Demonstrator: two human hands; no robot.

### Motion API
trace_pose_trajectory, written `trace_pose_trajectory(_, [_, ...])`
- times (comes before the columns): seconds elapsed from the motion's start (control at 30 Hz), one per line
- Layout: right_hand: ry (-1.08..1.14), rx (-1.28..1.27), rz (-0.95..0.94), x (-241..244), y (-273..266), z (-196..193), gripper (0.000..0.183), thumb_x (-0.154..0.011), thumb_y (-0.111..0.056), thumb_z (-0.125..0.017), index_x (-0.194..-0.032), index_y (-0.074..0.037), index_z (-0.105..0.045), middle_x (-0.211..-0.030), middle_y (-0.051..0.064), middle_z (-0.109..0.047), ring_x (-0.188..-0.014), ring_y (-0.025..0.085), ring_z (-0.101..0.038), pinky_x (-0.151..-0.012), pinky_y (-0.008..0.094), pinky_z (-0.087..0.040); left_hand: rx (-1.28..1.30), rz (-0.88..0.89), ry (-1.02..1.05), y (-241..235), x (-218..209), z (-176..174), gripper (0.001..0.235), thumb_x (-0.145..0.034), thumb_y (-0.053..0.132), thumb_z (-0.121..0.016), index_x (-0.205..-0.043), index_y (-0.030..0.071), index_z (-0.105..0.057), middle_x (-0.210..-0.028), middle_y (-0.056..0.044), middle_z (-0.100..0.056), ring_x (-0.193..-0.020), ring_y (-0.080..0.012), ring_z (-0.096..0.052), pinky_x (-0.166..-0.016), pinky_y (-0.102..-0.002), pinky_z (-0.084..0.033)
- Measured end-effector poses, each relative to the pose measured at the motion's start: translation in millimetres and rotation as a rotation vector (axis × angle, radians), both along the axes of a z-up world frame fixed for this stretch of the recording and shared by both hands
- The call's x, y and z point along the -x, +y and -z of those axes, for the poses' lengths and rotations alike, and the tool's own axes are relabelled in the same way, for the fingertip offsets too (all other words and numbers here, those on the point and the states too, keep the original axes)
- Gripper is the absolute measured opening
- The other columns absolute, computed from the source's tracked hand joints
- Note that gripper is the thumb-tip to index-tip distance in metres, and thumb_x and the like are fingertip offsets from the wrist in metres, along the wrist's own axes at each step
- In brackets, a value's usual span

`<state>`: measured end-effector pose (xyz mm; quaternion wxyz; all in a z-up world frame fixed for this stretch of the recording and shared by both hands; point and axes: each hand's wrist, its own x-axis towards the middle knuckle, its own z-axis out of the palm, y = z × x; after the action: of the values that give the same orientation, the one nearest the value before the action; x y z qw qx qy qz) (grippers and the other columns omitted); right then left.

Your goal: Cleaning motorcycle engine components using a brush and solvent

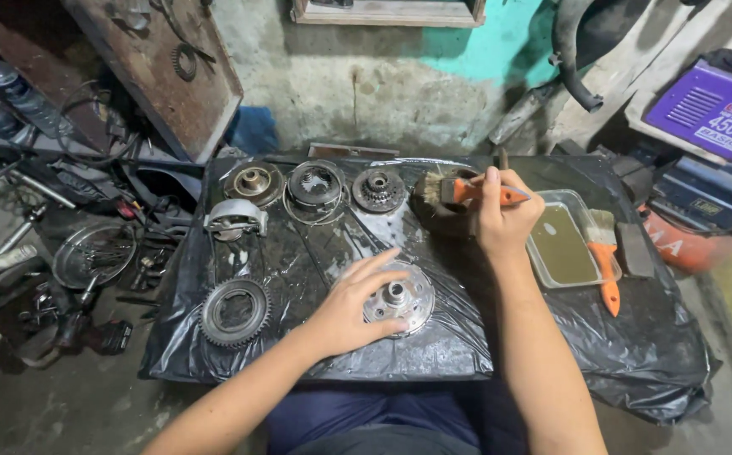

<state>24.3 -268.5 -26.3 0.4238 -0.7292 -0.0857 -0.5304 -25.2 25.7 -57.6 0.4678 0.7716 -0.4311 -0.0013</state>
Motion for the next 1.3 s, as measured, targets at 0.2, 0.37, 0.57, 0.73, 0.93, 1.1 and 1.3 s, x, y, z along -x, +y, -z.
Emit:
trace_pose_trajectory(0.2, [-0.050, -0.141, -0.039, -2, -8, 7, 0.048, -0.120, -0.022, -0.057, -0.080, -0.005, -0.077, -0.057, 0.011, -0.069, -0.047, 0.020, -0.066, -0.050, 0.027, -0.051, -0.221, 0.138, 0.011, -4, -11, -45, 0.094, -0.077, 0.066, -0.088, -0.150, 0.012, -0.066, -0.159, -0.017, -0.065, -0.150, -0.0518, -0.051, -0.118, -0.071, -0.040])
trace_pose_trajectory(0.37, [-0.120, -0.134, 0.045, -2, -32, 8, 0.050, -0.121, -0.019, -0.058, -0.079, -0.001, -0.077, -0.059, 0.015, -0.068, -0.049, 0.023, -0.066, -0.052, 0.028, -0.049, -0.191, 0.285, -0.005, -20, -33, -35, 0.091, -0.069, 0.065, -0.092, -0.142, 0.015, -0.074, -0.151, -0.014, -0.072, -0.147, -0.0478, -0.057, -0.119, -0.067, -0.042])
trace_pose_trajectory(0.57, [-0.249, 0.001, 0.379, 22, -72, -15, 0.054, -0.125, -0.015, -0.054, -0.076, 0.003, -0.068, -0.069, 0.018, -0.066, -0.061, 0.029, -0.062, -0.065, 0.040, -0.047, -0.182, 0.322, -0.035, -24, -44, -9, 0.090, -0.068, 0.068, -0.091, -0.144, 0.022, -0.073, -0.152, -0.003, -0.070, -0.146, -0.0352, -0.057, -0.120, -0.059, -0.040])
trace_pose_trajectory(0.73, [-0.048, 0.209, 0.905, 34, -147, 9, 0.054, -0.130, -0.025, -0.061, -0.081, -0.001, -0.060, -0.067, 0.016, -0.061, -0.060, 0.036, -0.062, -0.059, 0.051, -0.042, -0.175, 0.307, -0.100, -24, -48, 8, 0.083, -0.073, 0.070, -0.087, -0.143, 0.026, -0.073, -0.155, 0.001, -0.068, -0.143, -0.0334, -0.056, -0.119, -0.060, -0.042])
trace_pose_trajectory(0.93, [0.255, 0.228, 1.105, 25, -220, 59, 0.059, -0.123, -0.047, -0.073, -0.082, -0.005, -0.076, -0.077, 0.020, -0.080, -0.070, 0.049, -0.074, -0.064, 0.060, -0.053, -0.158, 0.300, -0.121, -26, -51, 14, 0.081, -0.075, 0.070, -0.087, -0.142, 0.027, -0.074, -0.157, 0.002, -0.067, -0.144, -0.0348, -0.056, -0.118, -0.065, -0.041])
trace_pose_trajectory(1.1, [0.690, 0.122, 1.008, 29, -219, 61, 0.062, -0.123, -0.055, -0.074, -0.092, -0.002, -0.084, -0.088, 0.023, -0.080, -0.086, 0.055, -0.075, -0.068, 0.068, -0.056, -0.141, 0.304, -0.114, -25, -49, 15, 0.079, -0.075, 0.069, -0.087, -0.141, 0.026, -0.074, -0.157, 0.002, -0.067, -0.142, -0.0349, -0.058, -0.119, -0.063, -0.040])
trace_pose_trajectory(1.3, [0.720, 0.126, 1.020, 31, -217, 60, 0.059, -0.122, -0.055, -0.075, -0.093, -0.003, -0.082, -0.090, 0.025, -0.080, -0.087, 0.059, -0.073, -0.068, 0.071, -0.055, -0.025, 0.305, -0.117, -26, -50, 14, 0.066, -0.082, 0.063, -0.087, -0.134, 0.024, -0.076, -0.154, 0.001, -0.070, -0.137, -0.0312, -0.067, -0.119, -0.054, -0.045])
